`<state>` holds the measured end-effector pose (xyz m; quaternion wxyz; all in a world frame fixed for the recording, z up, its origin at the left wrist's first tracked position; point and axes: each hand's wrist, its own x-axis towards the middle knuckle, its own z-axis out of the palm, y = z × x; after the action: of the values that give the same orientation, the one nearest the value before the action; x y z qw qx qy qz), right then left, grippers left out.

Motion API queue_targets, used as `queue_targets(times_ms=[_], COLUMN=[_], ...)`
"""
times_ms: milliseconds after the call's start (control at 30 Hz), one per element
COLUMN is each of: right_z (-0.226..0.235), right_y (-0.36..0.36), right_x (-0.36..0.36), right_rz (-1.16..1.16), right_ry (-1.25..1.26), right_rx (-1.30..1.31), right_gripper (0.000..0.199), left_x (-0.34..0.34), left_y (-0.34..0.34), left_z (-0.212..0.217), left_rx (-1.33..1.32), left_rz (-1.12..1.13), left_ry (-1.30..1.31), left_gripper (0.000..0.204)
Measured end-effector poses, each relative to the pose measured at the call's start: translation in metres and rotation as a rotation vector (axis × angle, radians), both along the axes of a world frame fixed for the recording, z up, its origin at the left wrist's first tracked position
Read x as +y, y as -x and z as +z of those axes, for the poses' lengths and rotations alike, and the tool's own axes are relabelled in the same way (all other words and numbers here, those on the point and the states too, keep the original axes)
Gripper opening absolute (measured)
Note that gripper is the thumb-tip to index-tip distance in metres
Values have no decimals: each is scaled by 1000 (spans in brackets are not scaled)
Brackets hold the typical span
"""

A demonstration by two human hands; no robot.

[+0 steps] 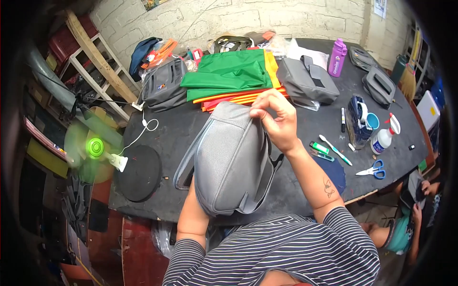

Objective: The recorder is inspecting a newly manufactured gray textile bag for quality and trimming loose threads using a small cutter.

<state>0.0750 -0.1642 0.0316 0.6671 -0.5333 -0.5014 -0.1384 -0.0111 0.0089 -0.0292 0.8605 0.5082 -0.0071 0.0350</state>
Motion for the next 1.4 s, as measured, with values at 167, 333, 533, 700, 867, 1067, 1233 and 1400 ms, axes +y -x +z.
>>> queue_targets(times_ms=[167, 333, 533, 700, 867, 1067, 1233, 1400], right_z=[-6, -27, -17, -29, -42, -32, -8, -6], right_y=[-36, -60, -42, -41, -38, -10, 15, 15], right_x=[-6, -18, 8, 27, 29, -3, -16, -12], right_rz=[-364, 182, 439, 691, 521, 110, 106, -28], right_ry=[-417, -141, 415, 380, 268, -122, 39, 128], right_rx=[321, 437, 550, 598, 629, 431, -25, -45], right_gripper=[17, 65, 23, 17, 9, 12, 25, 17], left_x=[9, 27, 18, 3, 6, 9, 5, -5], left_y=[2, 1, 4, 8, 1, 5, 14, 15], left_z=[2, 12, 8, 2, 5, 4, 1, -3], left_rx=[-27, -58, -93, -121, -152, -206, -236, -266], left_rz=[-26, -58, -97, -120, -131, -115, -102, -132], left_ry=[39, 72, 103, 136, 172, 214, 248, 283], left_gripper=[41, 41, 42, 42, 42, 42, 43, 43])
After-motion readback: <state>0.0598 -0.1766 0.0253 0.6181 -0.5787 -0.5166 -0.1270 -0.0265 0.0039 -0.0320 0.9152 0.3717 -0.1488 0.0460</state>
